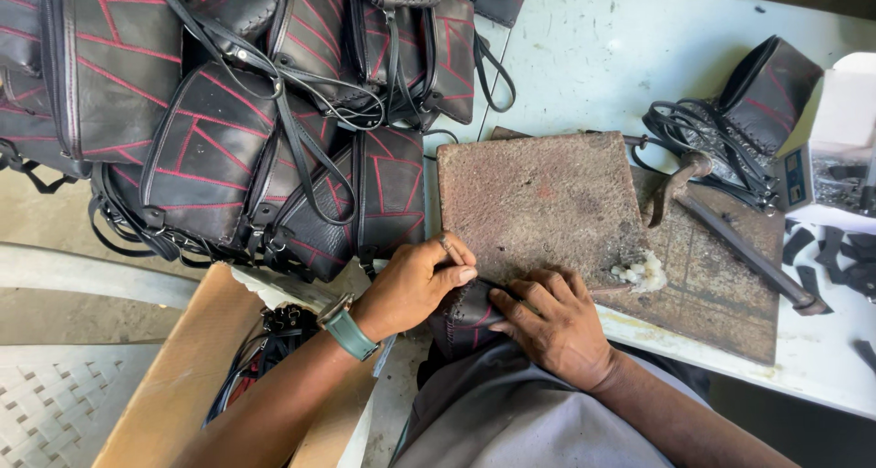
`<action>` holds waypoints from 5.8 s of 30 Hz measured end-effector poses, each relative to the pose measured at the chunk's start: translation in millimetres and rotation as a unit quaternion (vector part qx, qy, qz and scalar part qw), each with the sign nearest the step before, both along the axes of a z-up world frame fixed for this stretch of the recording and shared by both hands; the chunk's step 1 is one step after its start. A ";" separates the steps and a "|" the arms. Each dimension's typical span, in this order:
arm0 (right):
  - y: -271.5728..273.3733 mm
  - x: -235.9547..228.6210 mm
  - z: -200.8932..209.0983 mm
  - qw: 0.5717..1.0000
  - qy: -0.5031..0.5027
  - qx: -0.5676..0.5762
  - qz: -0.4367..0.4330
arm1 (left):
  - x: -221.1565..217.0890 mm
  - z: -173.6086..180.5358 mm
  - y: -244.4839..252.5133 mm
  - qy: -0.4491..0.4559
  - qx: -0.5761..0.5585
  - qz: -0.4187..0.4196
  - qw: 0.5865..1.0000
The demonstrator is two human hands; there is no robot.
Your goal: The person repairs a black and red patterned purse by hammering a metal rivet into the strap attachment point. They then attach a black strap to the purse using a metal clasp and inspect the finished product.
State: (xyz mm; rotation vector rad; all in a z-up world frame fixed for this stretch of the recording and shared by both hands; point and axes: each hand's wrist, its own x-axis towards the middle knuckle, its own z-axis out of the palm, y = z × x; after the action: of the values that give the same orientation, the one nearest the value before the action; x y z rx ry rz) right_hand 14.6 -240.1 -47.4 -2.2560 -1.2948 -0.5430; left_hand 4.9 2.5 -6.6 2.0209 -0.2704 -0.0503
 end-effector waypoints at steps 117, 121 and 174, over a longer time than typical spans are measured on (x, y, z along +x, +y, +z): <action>-61.4 -20.3 25.0 0.922 0.244 0.288 0.091 | 285.1 -33.1 -112.8 -0.196 0.505 -0.075 0.837; -87.8 -12.1 27.1 0.902 0.258 0.338 0.076 | 347.4 -88.8 -144.2 -0.160 0.572 -0.095 0.799; -187.4 266.9 -37.3 0.835 0.249 -0.155 -0.466 | 108.1 58.6 -66.4 -0.102 -0.123 -0.122 0.980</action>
State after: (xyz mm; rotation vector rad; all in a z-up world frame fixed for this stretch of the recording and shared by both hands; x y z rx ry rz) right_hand 281.6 -427.6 -84.8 -2.9457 0.0552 0.0033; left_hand 113.0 -63.9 52.0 1.7387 -0.6241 0.0364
